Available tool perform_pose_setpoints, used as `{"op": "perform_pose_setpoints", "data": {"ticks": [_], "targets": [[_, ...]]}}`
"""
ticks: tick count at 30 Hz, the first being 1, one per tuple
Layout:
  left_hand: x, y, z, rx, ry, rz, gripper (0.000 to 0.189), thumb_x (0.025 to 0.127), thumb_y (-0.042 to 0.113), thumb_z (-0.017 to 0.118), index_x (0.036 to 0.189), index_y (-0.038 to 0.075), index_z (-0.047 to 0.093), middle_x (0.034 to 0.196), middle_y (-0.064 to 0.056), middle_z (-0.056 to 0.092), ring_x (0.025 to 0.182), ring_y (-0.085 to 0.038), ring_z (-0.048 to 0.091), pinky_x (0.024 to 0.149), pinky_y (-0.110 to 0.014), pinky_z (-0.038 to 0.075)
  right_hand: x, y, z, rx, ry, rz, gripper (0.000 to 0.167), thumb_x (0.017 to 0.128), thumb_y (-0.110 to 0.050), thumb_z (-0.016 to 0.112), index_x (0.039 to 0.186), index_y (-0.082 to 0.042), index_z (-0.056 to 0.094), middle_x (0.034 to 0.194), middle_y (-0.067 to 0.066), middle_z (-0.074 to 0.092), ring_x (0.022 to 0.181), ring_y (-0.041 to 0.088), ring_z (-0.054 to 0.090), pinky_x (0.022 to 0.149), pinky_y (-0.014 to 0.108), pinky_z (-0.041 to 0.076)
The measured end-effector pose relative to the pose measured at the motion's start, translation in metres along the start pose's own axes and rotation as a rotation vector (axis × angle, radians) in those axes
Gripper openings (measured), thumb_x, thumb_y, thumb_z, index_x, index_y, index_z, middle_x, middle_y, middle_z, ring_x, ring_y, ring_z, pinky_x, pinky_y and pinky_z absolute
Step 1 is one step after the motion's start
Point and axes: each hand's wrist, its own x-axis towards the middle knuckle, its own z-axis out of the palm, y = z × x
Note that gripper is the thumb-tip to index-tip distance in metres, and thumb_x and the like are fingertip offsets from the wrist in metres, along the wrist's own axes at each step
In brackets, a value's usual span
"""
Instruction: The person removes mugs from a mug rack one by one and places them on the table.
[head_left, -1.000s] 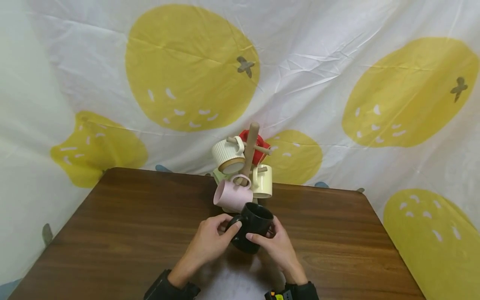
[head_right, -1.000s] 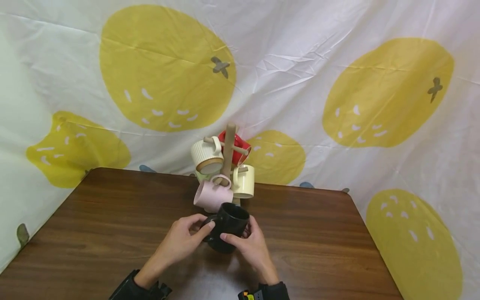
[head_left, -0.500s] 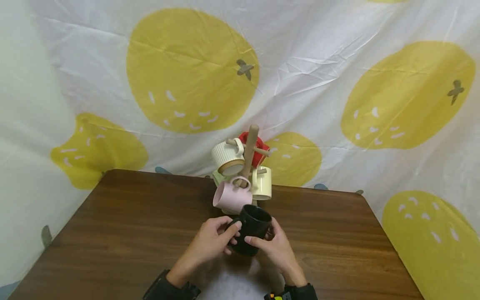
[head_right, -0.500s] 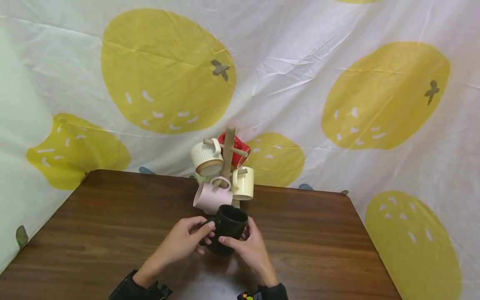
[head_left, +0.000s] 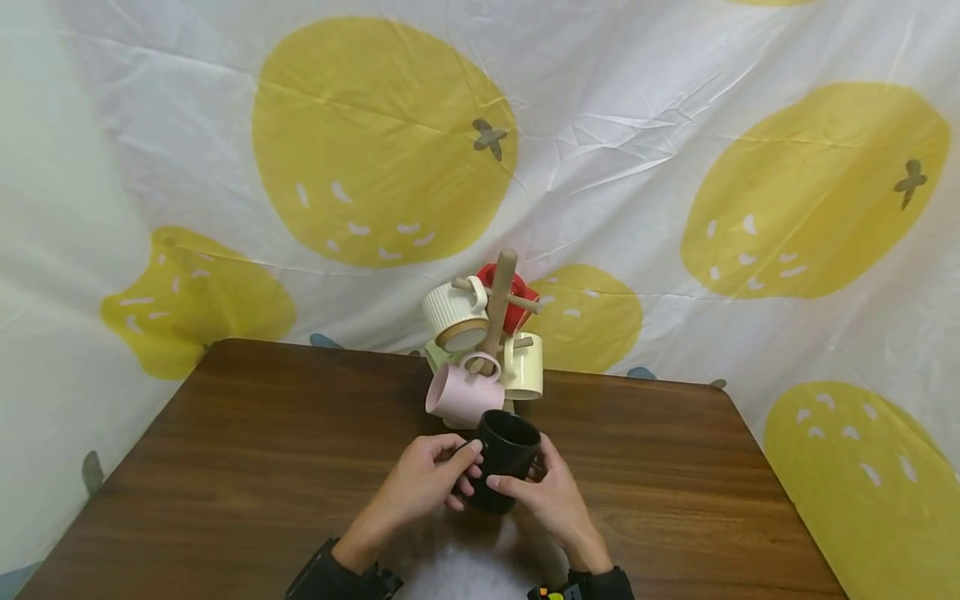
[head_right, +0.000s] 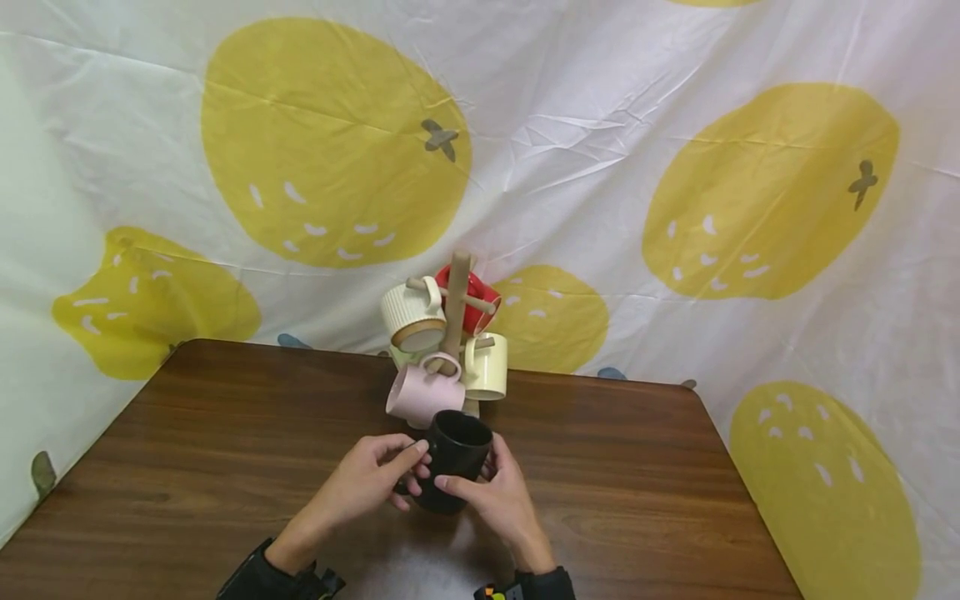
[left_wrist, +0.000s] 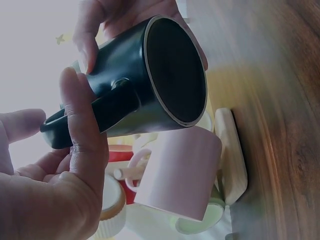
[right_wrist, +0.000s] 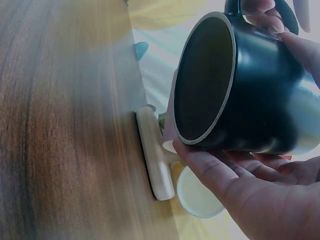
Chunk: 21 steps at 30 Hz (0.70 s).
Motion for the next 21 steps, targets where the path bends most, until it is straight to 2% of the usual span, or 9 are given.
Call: {"op": "perform_pose_setpoints", "data": {"ticks": [7, 14, 21], "targets": [[-0.0012, 0.0006, -0.0001, -0.007, -0.03, -0.03, 0.036, 0.101, 0.03, 0.057, 0.091, -0.004, 0.064, 0.072, -0.005, 0.065, 0.057, -0.013, 0.06, 0.051, -0.031, 0.055, -0.0003, -0.0003, 0.0001, -0.017, 0.005, -0.006, 0.066, 0.075, -0.007, 0.083, 0.133, -0.011, 0.052, 0.122, 0.015, 0.062, 0.106, 0.028, 0.062, 0.09, 0.039, 0.052], [-0.0028, -0.0007, -0.0002, -0.036, -0.04, -0.109, 0.043, 0.101, 0.035, 0.055, 0.084, -0.004, 0.054, 0.06, 0.001, 0.05, 0.052, -0.012, 0.048, 0.048, -0.024, 0.041, -0.0006, -0.0001, -0.0015, -0.049, -0.005, -0.005, 0.067, 0.075, -0.008, 0.084, 0.134, -0.016, 0.053, 0.124, 0.013, 0.062, 0.11, 0.027, 0.06, 0.094, 0.041, 0.048], [-0.0042, -0.0022, 0.0011, -0.047, -0.051, -0.121, 0.043, 0.103, 0.034, 0.051, 0.077, 0.0, 0.048, 0.059, 0.001, 0.044, 0.052, -0.012, 0.042, 0.048, -0.023, 0.034, -0.0006, 0.0015, -0.001, -0.052, -0.017, -0.01, 0.07, 0.074, -0.008, 0.084, 0.136, -0.018, 0.052, 0.126, 0.012, 0.061, 0.111, 0.028, 0.059, 0.093, 0.039, 0.047]]}}
